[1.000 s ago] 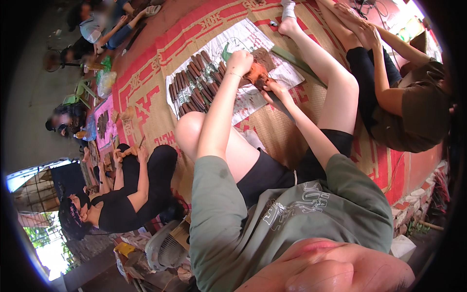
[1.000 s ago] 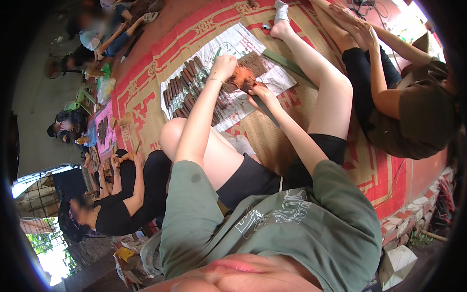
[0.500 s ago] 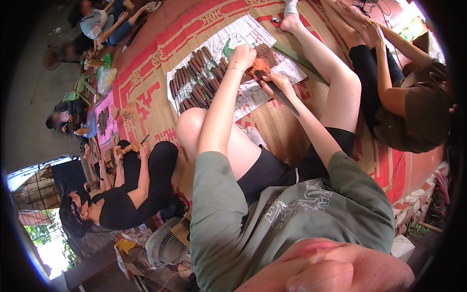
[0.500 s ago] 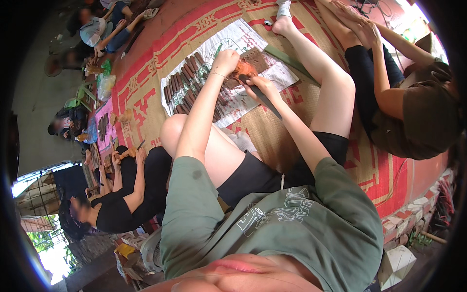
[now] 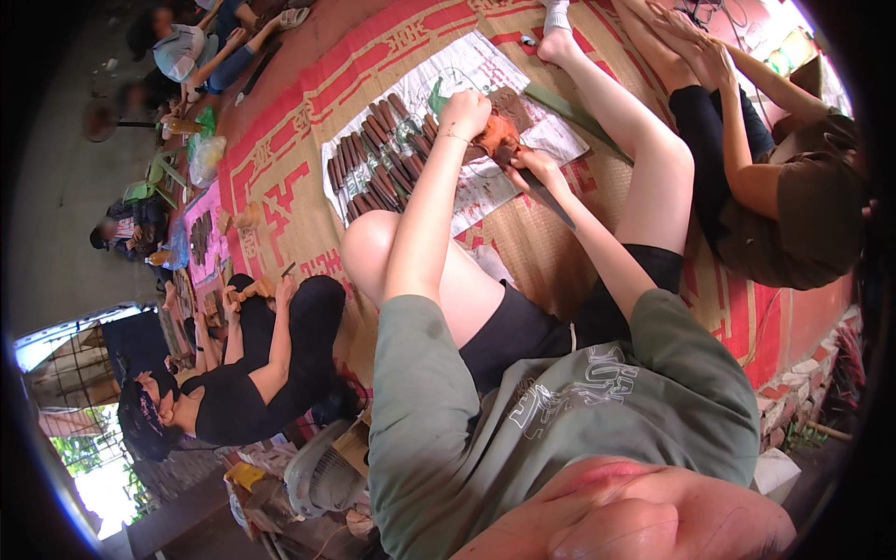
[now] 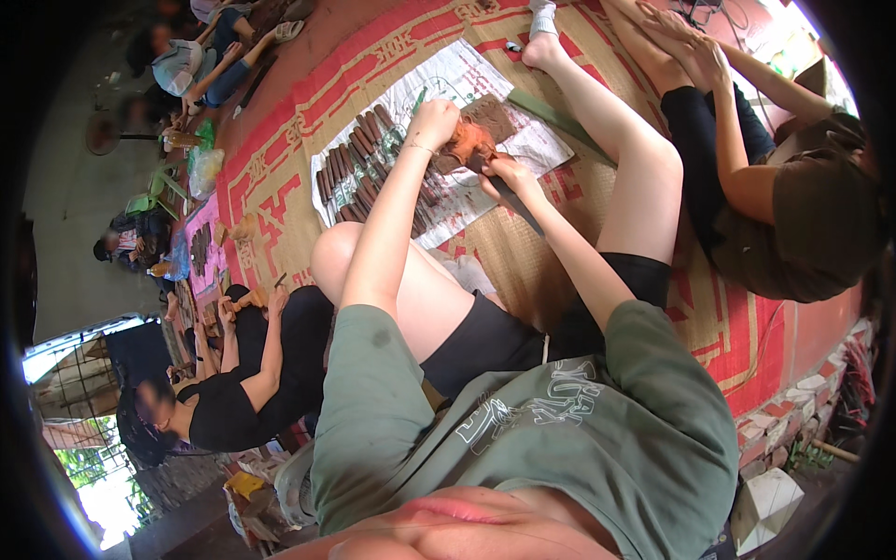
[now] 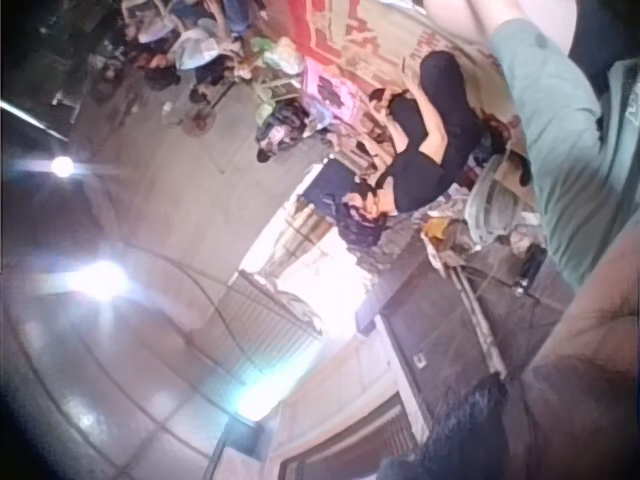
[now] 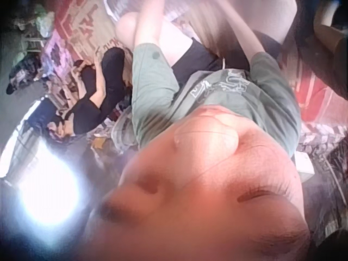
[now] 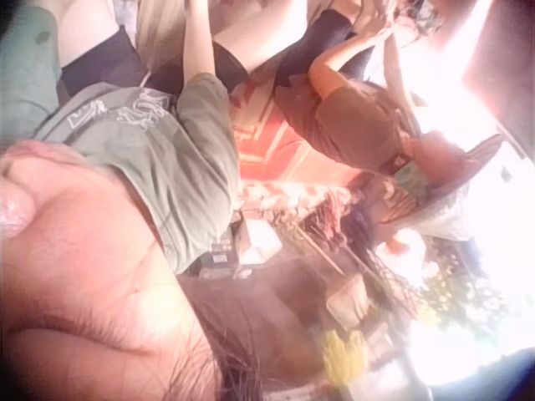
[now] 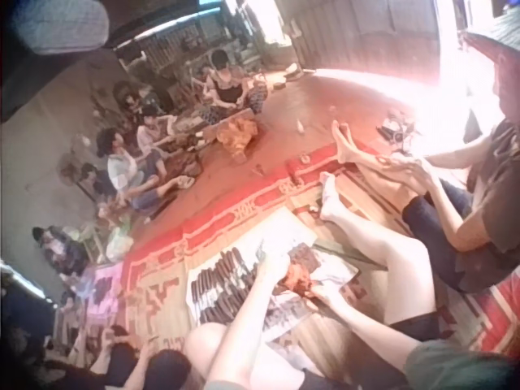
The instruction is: The person sits on a mat and uses a knife to carve a piece of reddish-brown wood. They hold the wood in their left hand and carefully shape it with the knife in their right hand, occasionally adjusting their grip.
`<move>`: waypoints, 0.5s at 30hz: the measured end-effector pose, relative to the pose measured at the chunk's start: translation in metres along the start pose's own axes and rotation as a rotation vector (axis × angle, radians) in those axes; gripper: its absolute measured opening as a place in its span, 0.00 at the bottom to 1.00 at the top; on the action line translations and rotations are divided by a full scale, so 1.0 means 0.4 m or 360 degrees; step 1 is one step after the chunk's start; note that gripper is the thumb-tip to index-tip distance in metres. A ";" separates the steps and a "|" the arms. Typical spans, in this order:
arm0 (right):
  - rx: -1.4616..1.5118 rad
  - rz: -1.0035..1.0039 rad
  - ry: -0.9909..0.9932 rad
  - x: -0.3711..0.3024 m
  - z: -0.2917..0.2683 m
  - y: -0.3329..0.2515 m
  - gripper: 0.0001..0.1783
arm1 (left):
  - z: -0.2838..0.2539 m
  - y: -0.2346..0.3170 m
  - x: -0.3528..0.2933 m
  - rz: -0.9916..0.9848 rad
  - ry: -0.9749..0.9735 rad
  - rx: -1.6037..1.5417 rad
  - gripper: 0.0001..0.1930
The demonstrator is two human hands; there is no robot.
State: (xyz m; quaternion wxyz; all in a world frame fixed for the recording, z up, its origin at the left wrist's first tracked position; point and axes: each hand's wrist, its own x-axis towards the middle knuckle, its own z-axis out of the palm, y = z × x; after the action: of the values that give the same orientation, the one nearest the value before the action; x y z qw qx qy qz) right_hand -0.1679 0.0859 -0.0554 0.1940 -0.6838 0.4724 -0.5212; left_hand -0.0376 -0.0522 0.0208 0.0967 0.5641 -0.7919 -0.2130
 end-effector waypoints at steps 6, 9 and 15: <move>0.0035 -0.0018 0.0045 0.044 0.012 -0.029 0.07 | 0.004 -0.026 0.011 -0.0030 0.0057 -0.0131 0.17; -0.0068 -0.0111 0.0071 -0.015 0.013 0.013 0.08 | 0.005 -0.014 0.010 -0.0010 -0.0026 -0.0075 0.17; 0.0022 -0.0205 0.0110 0.045 0.014 -0.040 0.08 | -0.010 0.008 0.003 -0.0037 -0.0074 -0.0079 0.17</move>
State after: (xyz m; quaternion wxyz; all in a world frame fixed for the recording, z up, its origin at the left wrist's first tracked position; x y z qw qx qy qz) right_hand -0.1555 0.0768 -0.0359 0.1484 -0.6930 0.4303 -0.5591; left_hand -0.0391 -0.0533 0.0255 0.0898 0.5655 -0.7818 -0.2468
